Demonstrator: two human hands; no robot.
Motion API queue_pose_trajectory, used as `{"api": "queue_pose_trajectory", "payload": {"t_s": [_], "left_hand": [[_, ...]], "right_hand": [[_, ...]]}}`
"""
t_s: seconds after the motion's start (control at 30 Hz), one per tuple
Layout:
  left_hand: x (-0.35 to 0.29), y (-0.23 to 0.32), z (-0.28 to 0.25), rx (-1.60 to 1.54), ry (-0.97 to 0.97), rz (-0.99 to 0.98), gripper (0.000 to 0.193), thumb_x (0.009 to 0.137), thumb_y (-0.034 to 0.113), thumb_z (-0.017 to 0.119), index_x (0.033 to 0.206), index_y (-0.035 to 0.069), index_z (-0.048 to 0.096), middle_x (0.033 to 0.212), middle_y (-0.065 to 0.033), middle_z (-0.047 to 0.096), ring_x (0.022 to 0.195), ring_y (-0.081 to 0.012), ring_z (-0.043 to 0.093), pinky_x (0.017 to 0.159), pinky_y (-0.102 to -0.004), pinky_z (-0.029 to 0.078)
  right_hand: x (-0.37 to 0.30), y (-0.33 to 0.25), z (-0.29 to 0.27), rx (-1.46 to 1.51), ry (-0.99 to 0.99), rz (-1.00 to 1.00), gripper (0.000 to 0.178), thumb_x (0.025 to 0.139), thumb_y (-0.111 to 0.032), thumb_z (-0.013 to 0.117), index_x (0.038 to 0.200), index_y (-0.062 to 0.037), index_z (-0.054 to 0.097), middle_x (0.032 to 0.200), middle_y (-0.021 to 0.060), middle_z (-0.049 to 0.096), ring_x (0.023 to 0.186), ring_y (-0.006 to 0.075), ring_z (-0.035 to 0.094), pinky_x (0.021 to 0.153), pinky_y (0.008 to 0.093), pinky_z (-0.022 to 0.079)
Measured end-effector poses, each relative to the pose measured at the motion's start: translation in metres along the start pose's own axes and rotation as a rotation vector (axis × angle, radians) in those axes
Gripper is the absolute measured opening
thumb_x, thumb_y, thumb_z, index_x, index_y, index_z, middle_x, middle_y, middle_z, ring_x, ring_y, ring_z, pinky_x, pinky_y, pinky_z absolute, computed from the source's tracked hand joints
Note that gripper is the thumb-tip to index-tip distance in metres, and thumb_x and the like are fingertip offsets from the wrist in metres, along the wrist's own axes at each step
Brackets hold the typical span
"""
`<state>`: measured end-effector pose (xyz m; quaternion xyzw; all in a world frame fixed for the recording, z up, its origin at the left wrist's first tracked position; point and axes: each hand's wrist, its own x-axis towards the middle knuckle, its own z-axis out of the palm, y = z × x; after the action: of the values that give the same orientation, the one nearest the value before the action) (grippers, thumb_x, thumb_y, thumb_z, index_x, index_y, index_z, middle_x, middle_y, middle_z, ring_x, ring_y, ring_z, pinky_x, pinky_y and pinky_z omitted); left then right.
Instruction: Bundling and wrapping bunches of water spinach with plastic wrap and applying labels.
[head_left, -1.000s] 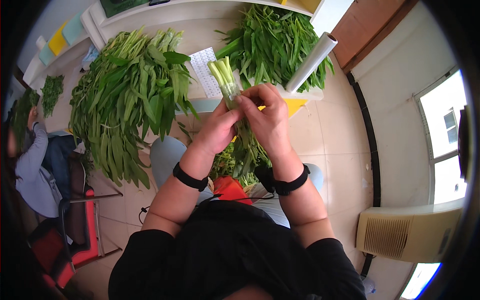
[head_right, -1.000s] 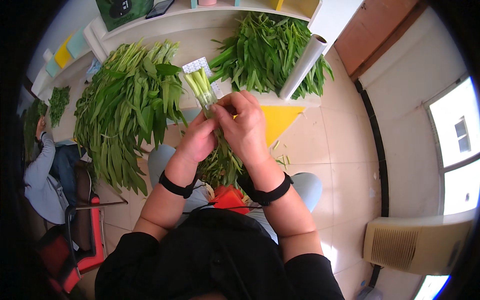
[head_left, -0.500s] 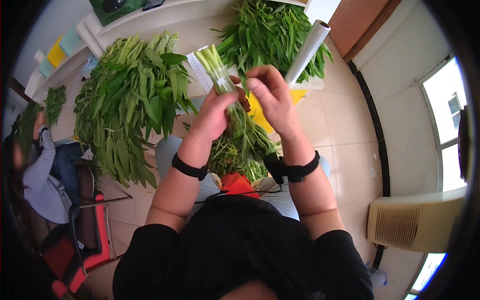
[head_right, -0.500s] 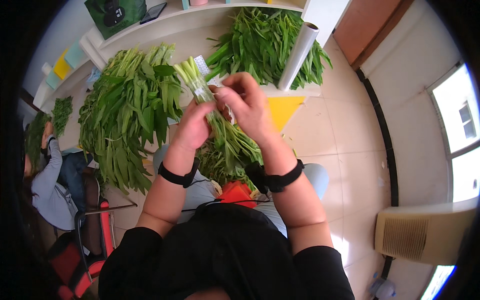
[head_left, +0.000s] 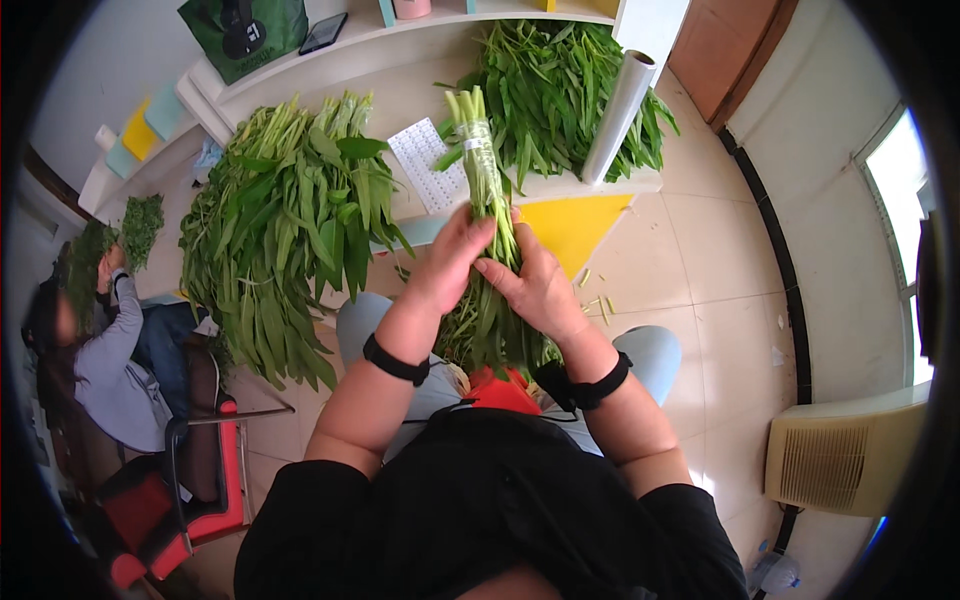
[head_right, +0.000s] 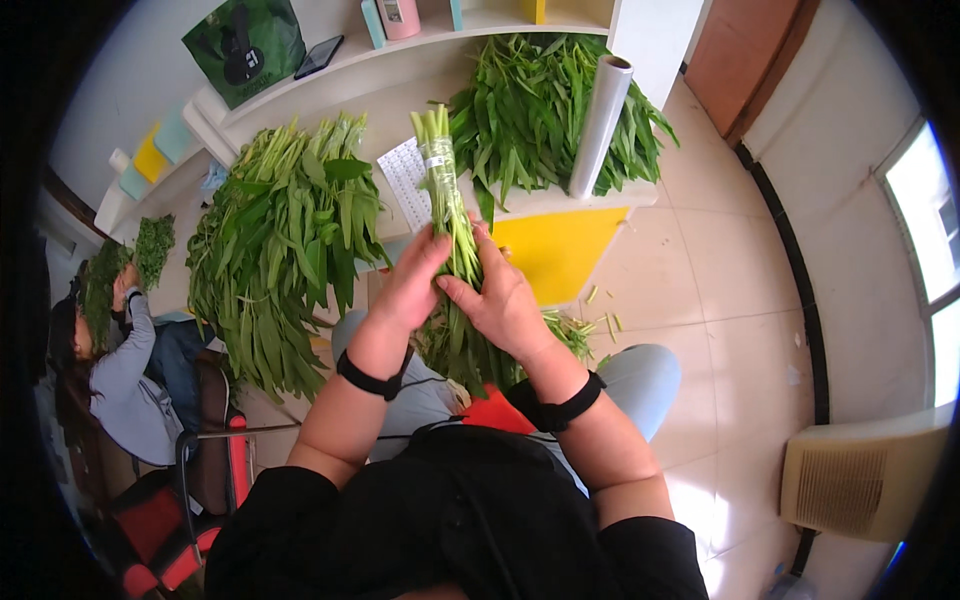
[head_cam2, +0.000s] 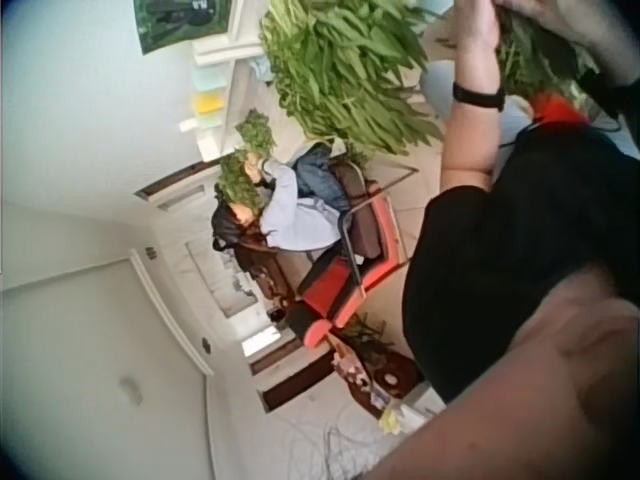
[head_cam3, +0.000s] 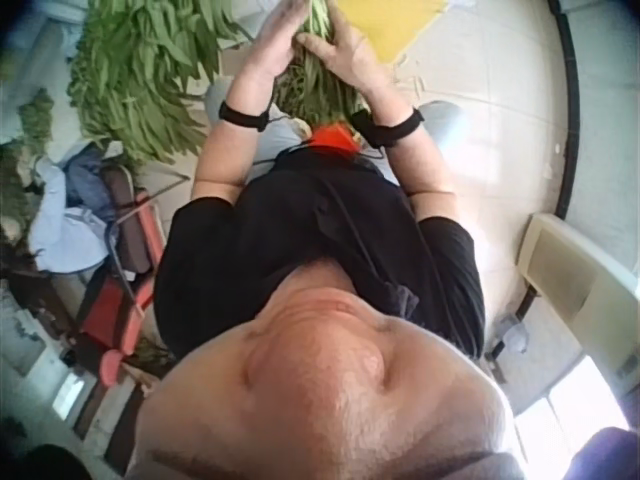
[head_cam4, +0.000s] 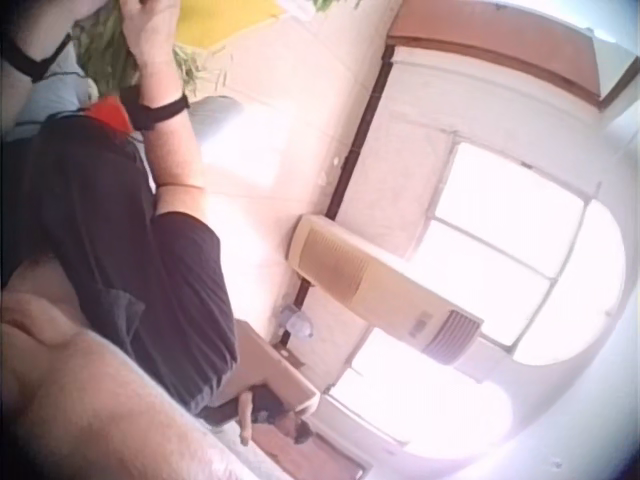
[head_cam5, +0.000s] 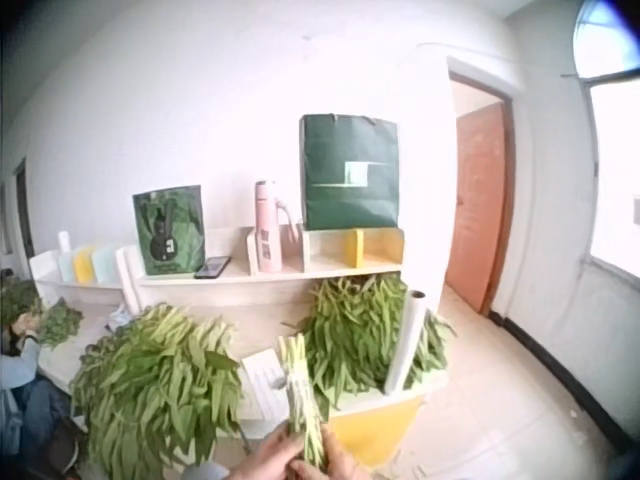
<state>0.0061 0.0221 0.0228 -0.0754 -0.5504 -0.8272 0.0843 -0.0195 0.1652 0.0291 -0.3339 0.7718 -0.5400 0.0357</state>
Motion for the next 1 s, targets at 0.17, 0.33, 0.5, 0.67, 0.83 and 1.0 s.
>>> {"api": "queue_pose_trajectory", "payload": {"t_s": [0.17, 0.33, 0.5, 0.67, 0.83, 1.0], "left_hand": [[-0.022, -0.011, 0.008, 0.087, 0.026, -0.061, 0.046, 0.091, 0.024, 0.056, 0.128, 0.000, 0.043, 0.123, -0.0068, 0.049, 0.113, -0.0158, 0.046, 0.098, -0.0314, 0.035], [-0.026, 0.002, 0.006, 0.011, 0.138, -0.101, 0.039, 0.091, 0.014, 0.051, 0.127, 0.000, 0.045, 0.118, -0.0085, 0.054, 0.114, -0.0186, 0.049, 0.100, -0.0322, 0.035], [-0.029, 0.052, 0.005, -0.062, 0.188, -0.103, 0.040, 0.089, 0.014, 0.050, 0.126, -0.001, 0.045, 0.113, -0.0098, 0.056, 0.096, -0.0221, 0.059, 0.083, -0.0406, 0.051], [-0.050, 0.152, -0.006, 0.247, 0.276, -0.204, 0.045, 0.090, 0.032, 0.047, 0.125, 0.003, 0.050, 0.080, -0.0025, 0.052, 0.066, -0.0144, 0.058, 0.058, -0.0301, 0.053], [-0.046, 0.244, -0.038, 0.664, 0.345, -0.213, 0.046, 0.092, 0.036, 0.046, 0.123, 0.003, 0.052, 0.078, -0.0005, 0.053, 0.067, -0.0099, 0.058, 0.058, -0.0265, 0.050], [0.003, 0.260, -0.067, 0.866, 0.419, -0.274, 0.042, 0.090, 0.032, 0.055, 0.115, -0.001, 0.054, 0.094, -0.0043, 0.062, 0.079, -0.0095, 0.060, 0.067, -0.0248, 0.050]], "right_hand": [[-0.003, 0.003, 0.005, -0.136, 0.061, -0.010, 0.063, 0.077, -0.023, 0.067, 0.126, 0.0036, 0.038, 0.101, 0.0278, 0.058, 0.094, 0.0417, 0.058, 0.080, 0.0426, 0.048], [-0.010, -0.002, 0.002, -0.039, 0.033, -0.129, 0.067, 0.076, -0.020, 0.070, 0.129, 0.0024, 0.036, 0.117, 0.0266, 0.051, 0.104, 0.0394, 0.054, 0.085, 0.0412, 0.047], [-0.026, 0.005, -0.025, 0.203, 0.065, 0.040, 0.054, 0.082, -0.012, 0.064, 0.129, -0.0005, 0.038, 0.118, 0.0165, 0.051, 0.097, 0.0244, 0.057, 0.076, 0.0337, 0.052], [-0.041, 0.024, -0.042, 0.199, 0.053, 0.106, 0.036, 0.086, -0.007, 0.059, 0.120, 0.0001, 0.047, 0.109, 0.0129, 0.056, 0.086, 0.0184, 0.059, 0.069, 0.0297, 0.052], [-0.050, 0.043, -0.037, 0.339, 0.067, 0.172, 0.028, 0.087, -0.007, 0.057, 0.113, 0.0008, 0.052, 0.099, 0.0110, 0.060, 0.079, 0.0157, 0.060, 0.066, 0.0267, 0.049], [-0.049, 0.056, -0.040, 0.377, 0.070, 0.196, 0.022, 0.088, -0.006, 0.056, 0.107, 0.0023, 0.055, 0.092, 0.0097, 0.062, 0.073, 0.0146, 0.060, 0.064, 0.0265, 0.048]]}}
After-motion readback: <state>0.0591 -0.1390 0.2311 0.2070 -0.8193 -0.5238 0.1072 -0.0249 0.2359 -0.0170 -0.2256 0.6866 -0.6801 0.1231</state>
